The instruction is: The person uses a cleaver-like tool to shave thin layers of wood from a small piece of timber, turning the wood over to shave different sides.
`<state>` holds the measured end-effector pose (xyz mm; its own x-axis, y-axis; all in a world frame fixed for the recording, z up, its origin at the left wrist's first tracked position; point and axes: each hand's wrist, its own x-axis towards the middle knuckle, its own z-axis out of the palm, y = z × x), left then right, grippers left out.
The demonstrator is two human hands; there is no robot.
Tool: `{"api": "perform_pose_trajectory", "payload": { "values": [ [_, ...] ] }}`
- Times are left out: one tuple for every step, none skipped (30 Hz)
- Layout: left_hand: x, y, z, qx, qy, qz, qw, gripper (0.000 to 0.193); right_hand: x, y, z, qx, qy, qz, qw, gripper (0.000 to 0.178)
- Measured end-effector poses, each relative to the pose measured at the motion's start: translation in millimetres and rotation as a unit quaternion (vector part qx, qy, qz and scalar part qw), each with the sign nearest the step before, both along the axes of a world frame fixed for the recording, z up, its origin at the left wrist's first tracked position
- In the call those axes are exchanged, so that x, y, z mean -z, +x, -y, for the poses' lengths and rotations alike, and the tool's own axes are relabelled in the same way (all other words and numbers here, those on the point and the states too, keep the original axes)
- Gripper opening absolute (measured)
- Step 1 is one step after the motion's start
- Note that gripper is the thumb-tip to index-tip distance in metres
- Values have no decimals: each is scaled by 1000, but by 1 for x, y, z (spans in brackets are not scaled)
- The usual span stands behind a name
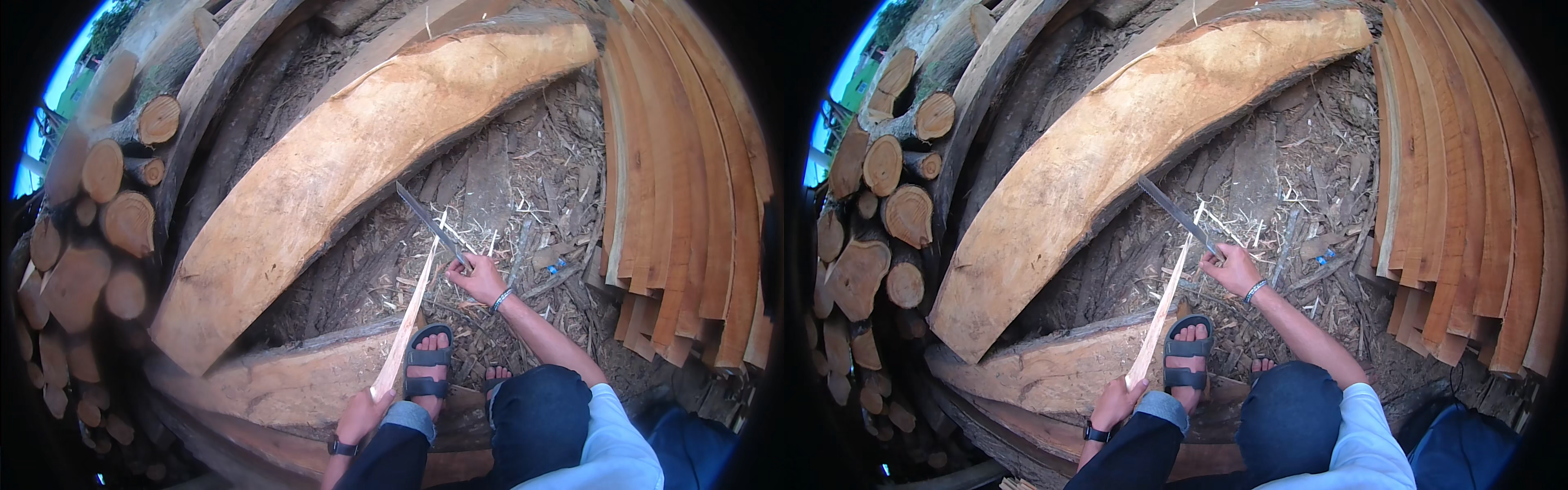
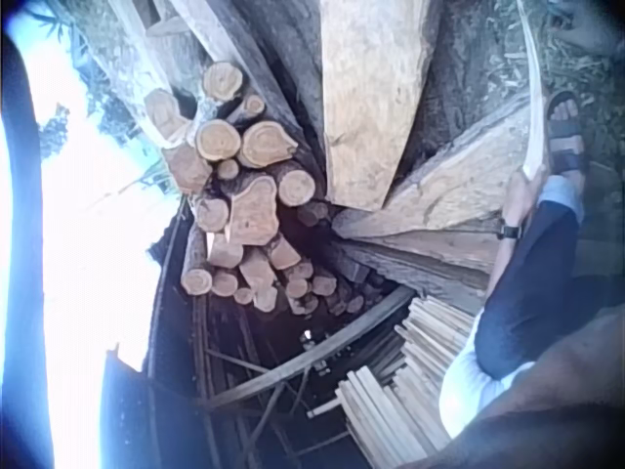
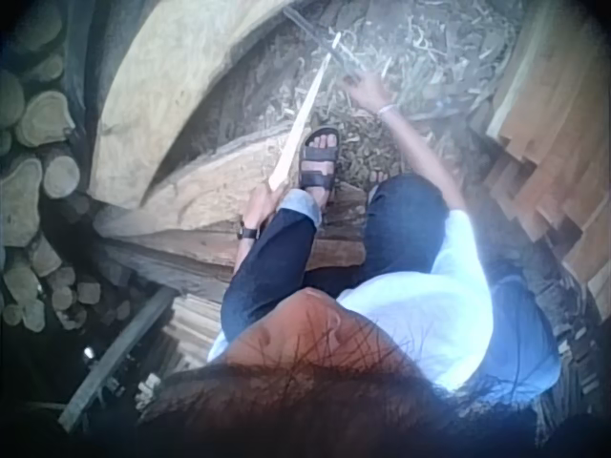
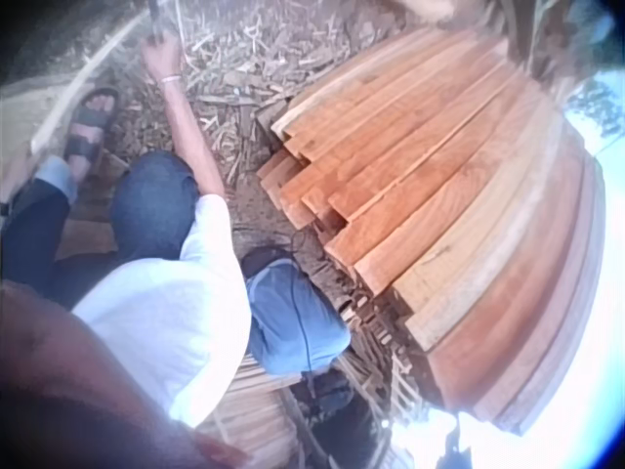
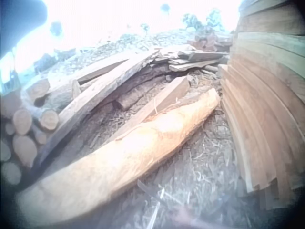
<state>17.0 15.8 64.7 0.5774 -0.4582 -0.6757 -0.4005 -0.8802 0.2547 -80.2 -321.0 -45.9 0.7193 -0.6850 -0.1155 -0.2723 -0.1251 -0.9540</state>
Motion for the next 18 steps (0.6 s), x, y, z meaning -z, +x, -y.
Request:
{"api": "perform_pose_trajectory", "payload": {
  "values": [
    [-1,0,0,-1,2,1,1000,71,-1,2,-2,1,14,-4,1000,21],
    [-2,-1,1,-2,3,3,1000,71,-1,4,-2,26,19,-11,999,23],
    [-5,-2,2,1,1,5,1000,70,-1,6,-1,52,25,-18,998,25],
    [-10,-4,5,5,-1,7,1000,70,1,7,0,77,29,-26,996,27],
    [-13,-6,8,8,-3,8,1000,69,3,7,1,81,32,-14,996,28],
    [-15,-7,10,12,1,6,1000,69,5,6,3,85,34,-3,996,30],
    [-16,-7,11,14,7,5,1000,69,5,5,4,87,37,8,995,31],
    [-16,-8,11,17,12,3,1000,69,6,5,4,82,36,4,996,31],
    [-15,-8,10,14,7,1,1000,69,7,4,4,76,34,-1,996,31],
    [-12,-7,8,11,2,-2,1000,69,6,4,4,71,33,-6,997,31],
    [-9,-7,6,8,-2,-4,1000,69,6,4,3,68,40,-2,997,30],
    [-7,-6,4,8,-3,-5,1000,69,5,5,2,66,47,2,997,30],
    [-5,-6,2,8,-3,-6,1000,69,2,5,1,63,54,6,997,30],
    [-4,-6,0,8,-3,-7,1000,70,0,7,0,66,49,3,997,29],
    [-4,-6,0,11,1,-5,1000,70,-3,9,-1,69,45,1,997,28],
    [-5,-6,1,16,4,-5,1000,70,-5,10,0,73,40,-2,997,28],
    [-6,-7,2,21,8,-4,1000,70,-1,11,1,74,36,1,997,27],
    [-7,-7,3,21,9,-8,1000,71,3,12,2,76,33,3,997,26]
  ]
}}
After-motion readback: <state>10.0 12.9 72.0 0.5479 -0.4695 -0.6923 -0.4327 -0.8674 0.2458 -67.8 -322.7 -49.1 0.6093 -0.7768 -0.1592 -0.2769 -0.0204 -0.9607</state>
